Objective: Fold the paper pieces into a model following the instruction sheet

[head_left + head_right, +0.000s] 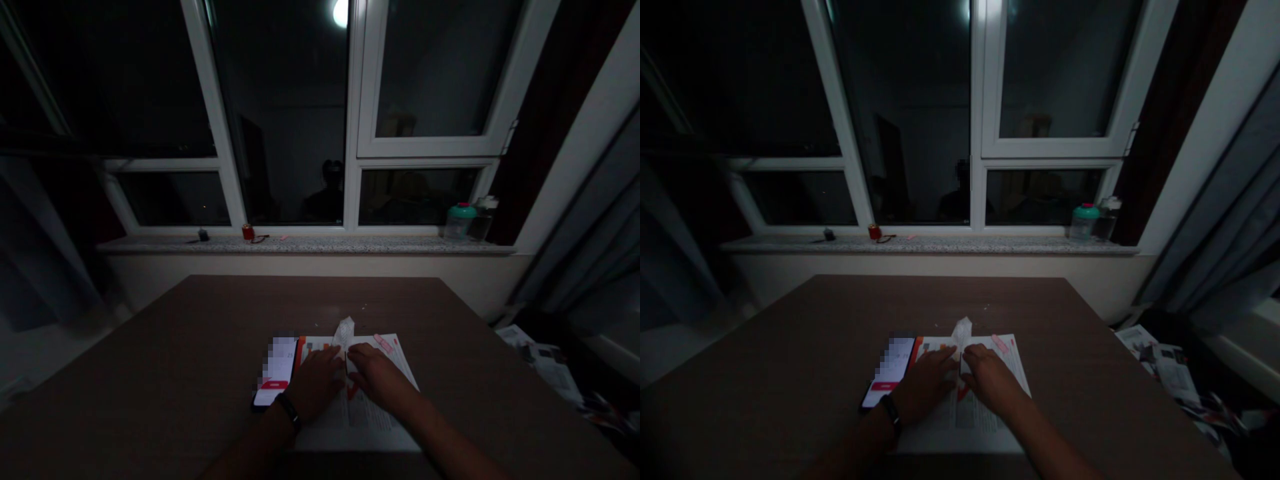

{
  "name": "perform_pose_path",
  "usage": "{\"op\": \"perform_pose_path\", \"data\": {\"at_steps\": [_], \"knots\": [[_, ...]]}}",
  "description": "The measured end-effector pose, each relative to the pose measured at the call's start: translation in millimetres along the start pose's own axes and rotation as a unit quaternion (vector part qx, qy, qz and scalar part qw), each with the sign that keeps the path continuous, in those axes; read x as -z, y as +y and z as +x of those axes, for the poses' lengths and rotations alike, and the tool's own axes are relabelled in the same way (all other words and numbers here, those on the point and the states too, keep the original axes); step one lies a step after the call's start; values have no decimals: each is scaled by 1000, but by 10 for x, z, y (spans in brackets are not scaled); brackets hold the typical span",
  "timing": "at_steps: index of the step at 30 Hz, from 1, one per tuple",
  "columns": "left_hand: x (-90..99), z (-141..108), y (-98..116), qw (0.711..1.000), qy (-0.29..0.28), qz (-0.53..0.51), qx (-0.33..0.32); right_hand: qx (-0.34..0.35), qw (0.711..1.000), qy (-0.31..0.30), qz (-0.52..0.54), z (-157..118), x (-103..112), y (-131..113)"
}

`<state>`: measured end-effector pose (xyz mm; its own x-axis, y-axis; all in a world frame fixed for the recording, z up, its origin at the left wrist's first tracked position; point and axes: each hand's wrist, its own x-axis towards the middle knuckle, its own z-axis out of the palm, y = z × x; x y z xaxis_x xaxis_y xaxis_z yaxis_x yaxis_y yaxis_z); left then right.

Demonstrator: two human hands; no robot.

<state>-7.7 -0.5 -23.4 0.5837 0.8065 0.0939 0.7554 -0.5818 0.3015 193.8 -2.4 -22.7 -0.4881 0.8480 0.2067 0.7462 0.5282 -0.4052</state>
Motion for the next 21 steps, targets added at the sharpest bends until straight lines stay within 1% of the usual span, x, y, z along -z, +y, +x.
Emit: {"op": "perform_pose_path", "data": {"at_steps": [3,6,11,16,21], "knots": [[13,-12,24,1000,-5,8,8,4,1000,6,-3,-4,-30,10],[32,-24,61,1000,-2,20,7,7,1000,9,-10,-15,-5,-17],[67,-20,128,999,17,36,2,21,999,-12,-40,-29,53,-86],[40,-11,164,999,25,39,6,17,998,-10,-60,3,-7,-75],[38,-10,172,999,25,37,15,9,998,-6,-58,33,-60,-46]]}}
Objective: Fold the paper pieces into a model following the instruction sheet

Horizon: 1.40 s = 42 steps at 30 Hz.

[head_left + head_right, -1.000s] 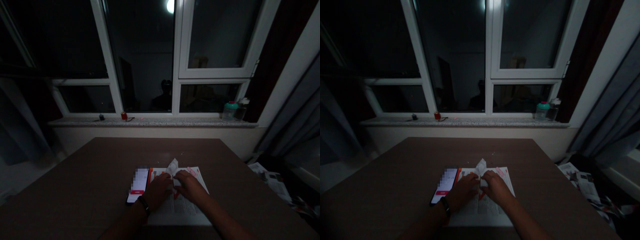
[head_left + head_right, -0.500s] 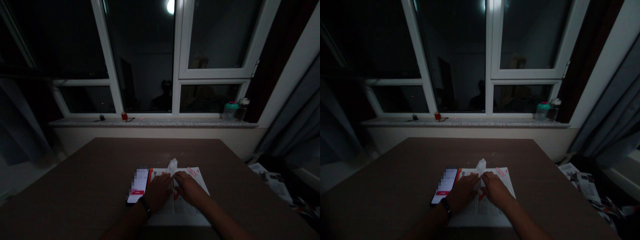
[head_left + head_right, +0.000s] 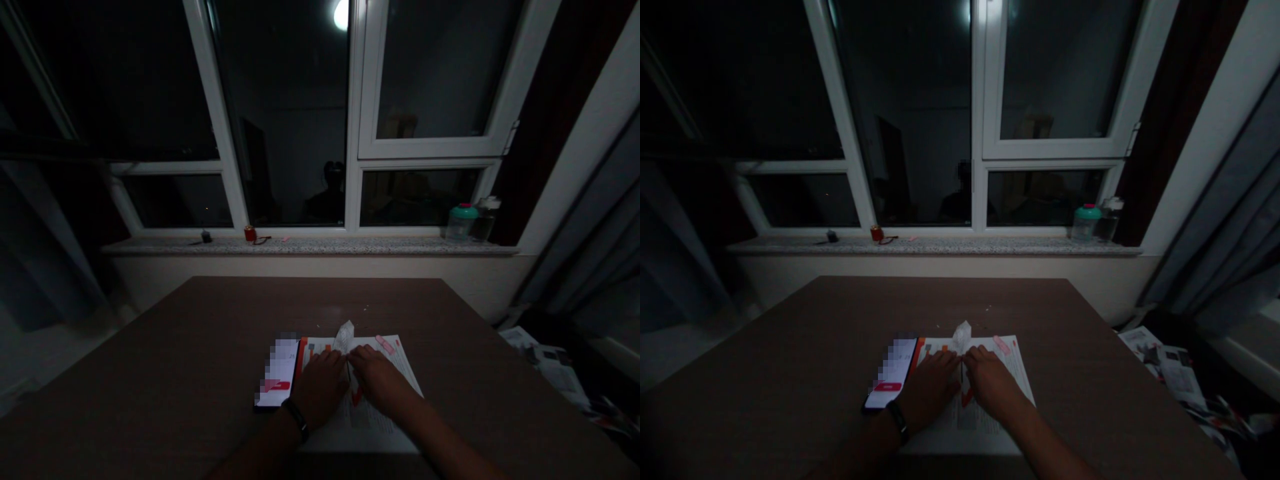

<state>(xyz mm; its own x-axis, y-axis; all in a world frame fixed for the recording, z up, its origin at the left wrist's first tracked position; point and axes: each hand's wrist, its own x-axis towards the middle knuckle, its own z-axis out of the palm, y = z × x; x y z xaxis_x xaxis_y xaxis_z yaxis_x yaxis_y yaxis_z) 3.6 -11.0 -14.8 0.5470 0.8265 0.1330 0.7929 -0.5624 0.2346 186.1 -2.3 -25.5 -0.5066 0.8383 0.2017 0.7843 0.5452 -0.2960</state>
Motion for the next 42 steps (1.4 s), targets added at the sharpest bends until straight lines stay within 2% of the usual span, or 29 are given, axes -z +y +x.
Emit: {"op": "perform_pose_path", "data": {"at_steps": [4,6,9,11,13,15,20,24,30,33,36,42], "knots": [[15,28,-109,998,35,-41,-15,11,999,7,36,-6,19,49],[-11,52,-192,997,55,-54,11,10,998,24,62,-13,30,89],[-89,77,-293,992,87,-61,74,-39,991,84,96,-19,24,159],[-134,83,-327,991,91,-63,76,-82,983,125,104,-15,5,204],[-145,83,-331,991,84,-60,85,-100,980,136,106,-6,-21,244],[-118,83,-314,991,80,-67,89,-98,981,124,115,8,-49,281],[0,96,-249,990,101,-100,23,-50,981,101,156,12,-50,379],[44,94,-227,994,65,-88,-14,22,990,50,130,-27,59,429],[-6,62,-273,992,38,-107,-58,76,994,14,80,-51,164,365],[-43,57,-295,992,13,-97,-80,73,995,-6,70,-53,165,304],[-42,55,-283,995,2,-72,-65,65,996,-16,56,-63,172,255],[68,48,-180,997,-16,-52,-56,68,997,-17,34,-59,148,231]]}}
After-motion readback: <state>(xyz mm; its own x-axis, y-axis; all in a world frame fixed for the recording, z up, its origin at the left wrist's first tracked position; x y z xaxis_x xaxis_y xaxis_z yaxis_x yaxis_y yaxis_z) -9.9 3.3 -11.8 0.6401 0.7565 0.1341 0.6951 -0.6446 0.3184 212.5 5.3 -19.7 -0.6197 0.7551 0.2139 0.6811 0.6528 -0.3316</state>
